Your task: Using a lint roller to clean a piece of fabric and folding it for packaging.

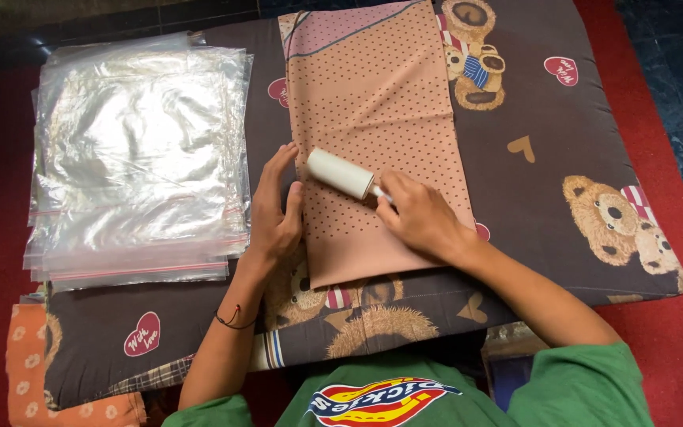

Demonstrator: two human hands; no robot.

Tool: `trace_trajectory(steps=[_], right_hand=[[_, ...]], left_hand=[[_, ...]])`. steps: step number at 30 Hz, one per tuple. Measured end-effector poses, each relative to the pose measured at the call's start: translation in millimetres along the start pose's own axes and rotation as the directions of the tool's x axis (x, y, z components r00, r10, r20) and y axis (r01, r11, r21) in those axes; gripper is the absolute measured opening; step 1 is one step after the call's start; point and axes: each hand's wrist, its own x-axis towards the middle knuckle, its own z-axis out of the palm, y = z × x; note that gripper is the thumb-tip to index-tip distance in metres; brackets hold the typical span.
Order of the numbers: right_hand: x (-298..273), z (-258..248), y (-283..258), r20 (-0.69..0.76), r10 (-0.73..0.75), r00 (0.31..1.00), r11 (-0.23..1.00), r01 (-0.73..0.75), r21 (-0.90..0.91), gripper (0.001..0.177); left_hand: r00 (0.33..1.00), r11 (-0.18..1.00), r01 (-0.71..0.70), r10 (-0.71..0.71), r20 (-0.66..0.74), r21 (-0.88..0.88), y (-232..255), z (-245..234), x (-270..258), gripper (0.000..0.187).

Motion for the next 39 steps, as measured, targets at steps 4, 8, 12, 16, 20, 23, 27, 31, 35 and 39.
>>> trace_trajectory(steps=[4, 8, 12, 16, 20, 23, 27, 31, 35, 39], right_hand=[[-15.7, 5.6, -13.0, 0.071, -0.082, 0.994, 0.996, 0.08, 0.028, 0.024], [-36.1, 10.5, -34.9, 0.198, -0.176, 0.964, 0.983, 0.161, 0.087, 0.029], [-61.4, 12.3, -51.4, 0.32, -0.192, 0.928, 0.975, 0.143, 0.169, 0.032], [-90.0, 0.5, -72.8, 0.344, -0.202, 0.917, 0.962, 0.12, 0.246, 0.029], [-117.0, -15.6, -88.2, 0.501, 0.049, 0.864, 0.915, -0.24, 0.323, 0.016], [-135.7, -21.9, -91.9, 0.525, 0.237, 0.817, 0.81, -0.464, 0.357, 0.015], [-151.4, -22.8, -95.4, 0.476, 0.485, 0.734, 0.643, -0.668, 0.375, 0.011], [-152.9, -21.8, -91.3, 0.437, 0.563, 0.702, 0.622, -0.707, 0.335, 0.01], [-160.0, -8.2, -65.9, 0.21, 0.605, 0.768, 0.706, -0.64, 0.305, 0.011], [-158.0, -10.2, -51.2, -0.044, 0.622, 0.781, 0.759, -0.589, 0.279, 0.019]], left_hand=[[0.999, 0.996, 0.032, -0.032, 0.002, -0.078, 14.7, -10.6, 4.9, 0.043], [0.991, 0.976, 0.13, -0.122, 0.055, -0.177, 13.4, -14.2, 5.9, 0.044], [0.987, 0.981, 0.141, -0.129, 0.096, -0.132, 5.2, -9.3, 4.6, 0.041], [0.982, 0.997, 0.08, -0.083, 0.171, 0.023, -2.9, 0.3, -0.4, 0.044], [0.946, 0.97, -0.063, -0.016, 0.325, 0.233, -6.5, 7.9, -4.1, 0.053], [0.93, 0.92, -0.157, 0.016, 0.368, 0.358, -8.5, 11.9, -5.9, 0.057], [0.911, 0.828, -0.218, -0.017, 0.411, 0.517, -9.2, 16.8, -8.1, 0.06], [0.897, 0.784, -0.242, -0.044, 0.44, 0.571, -9.2, 21.3, -11.4, 0.063], [0.889, 0.72, -0.263, -0.078, 0.452, 0.642, -9.7, 23.8, -11.8, 0.065], [0.916, 0.74, -0.208, -0.082, 0.392, 0.64, -16.7, 30.4, -16.7, 0.066]])
